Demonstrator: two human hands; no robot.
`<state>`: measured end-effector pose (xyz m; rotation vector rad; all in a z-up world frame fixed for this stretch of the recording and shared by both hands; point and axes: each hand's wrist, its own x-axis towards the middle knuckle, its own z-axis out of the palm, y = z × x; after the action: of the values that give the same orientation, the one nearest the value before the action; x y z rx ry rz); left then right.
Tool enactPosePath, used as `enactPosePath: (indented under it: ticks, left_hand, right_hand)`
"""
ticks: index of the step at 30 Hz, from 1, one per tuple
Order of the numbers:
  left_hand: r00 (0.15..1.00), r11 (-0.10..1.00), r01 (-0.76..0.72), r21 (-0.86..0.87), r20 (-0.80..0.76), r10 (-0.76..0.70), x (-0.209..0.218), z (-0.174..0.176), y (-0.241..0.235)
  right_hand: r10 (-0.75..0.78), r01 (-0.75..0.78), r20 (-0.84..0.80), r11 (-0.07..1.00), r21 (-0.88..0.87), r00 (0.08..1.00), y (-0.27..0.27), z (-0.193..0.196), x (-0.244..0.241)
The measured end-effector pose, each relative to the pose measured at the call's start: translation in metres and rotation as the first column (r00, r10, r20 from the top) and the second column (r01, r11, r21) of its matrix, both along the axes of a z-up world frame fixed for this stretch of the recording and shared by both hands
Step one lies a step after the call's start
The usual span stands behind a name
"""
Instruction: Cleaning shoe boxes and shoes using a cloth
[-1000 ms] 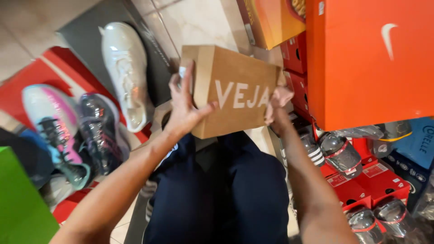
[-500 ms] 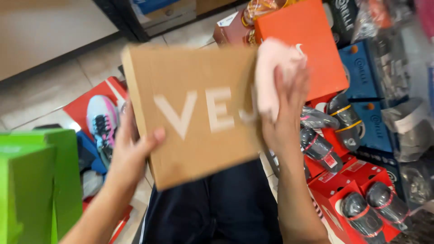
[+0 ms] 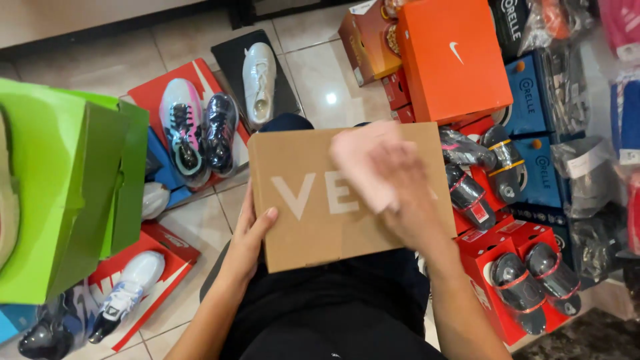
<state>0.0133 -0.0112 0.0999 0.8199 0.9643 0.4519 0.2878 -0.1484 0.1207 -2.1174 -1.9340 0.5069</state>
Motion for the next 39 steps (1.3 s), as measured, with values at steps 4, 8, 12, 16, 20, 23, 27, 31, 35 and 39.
enactPosePath:
  ticks: [4,8,12,16,20,23,27,31,35,39]
  left_hand:
    - [0.999,1.000,0.019,0.010,0.038,-0.020,0.013,0.005,0.010]
    - [0.998,0.976,0.049,0.213,0.014,-0.054,0.022,0.002,0.013]
    - [0.991,0.947,0.135,0.292,-0.014,-0.137,0.010,-0.021,0.021]
    - [0.987,0.956,0.106,0.273,0.084,-0.133,0.007,-0.014,0.020]
    - [0.983,0.956,0.094,0.277,0.126,-0.134,0.006,-0.028,0.021]
    - [0.981,0.934,0.131,0.332,0.096,-0.171,0.006,-0.032,0.023]
    - [0.979,0.930,0.128,0.344,0.108,-0.175,0.007,-0.045,0.019]
    - [0.992,0.947,0.103,0.305,-0.105,-0.074,0.004,-0.033,0.009]
    - [0.999,0.835,-0.028,0.549,0.036,0.010,-0.008,-0.050,0.015]
    - [1.000,0.758,0.016,0.652,0.008,-0.029,-0.002,-0.014,0.022]
  right_hand:
    - [-0.495,0.525,0.234,0.847,-0.083,0.837,-0.001,-0.009,-0.008]
    - [-0.124,0.120,0.107,0.992,0.039,0.987,0.032,0.011,-0.069]
    - [0.207,-0.207,0.052,0.978,-0.003,0.977,0.050,0.010,-0.060]
    - [0.112,-0.131,0.222,0.989,0.073,0.969,0.052,-0.007,0.031]
    - [-0.316,0.397,0.429,0.911,-0.113,0.846,0.069,-0.046,0.142]
    - [-0.359,0.458,0.289,0.764,-0.456,0.887,0.120,-0.025,0.138]
    - [-0.072,0.104,0.086,0.885,-0.454,0.994,0.175,0.006,0.011]
    - [0.141,-0.202,0.192,0.913,0.355,0.971,0.151,-0.034,-0.079]
    - [0.329,-0.336,0.071,0.910,0.244,0.942,0.071,-0.021,-0.082]
    - [0.113,-0.109,-0.024,0.982,0.151,0.993,0.016,0.018,0.003]
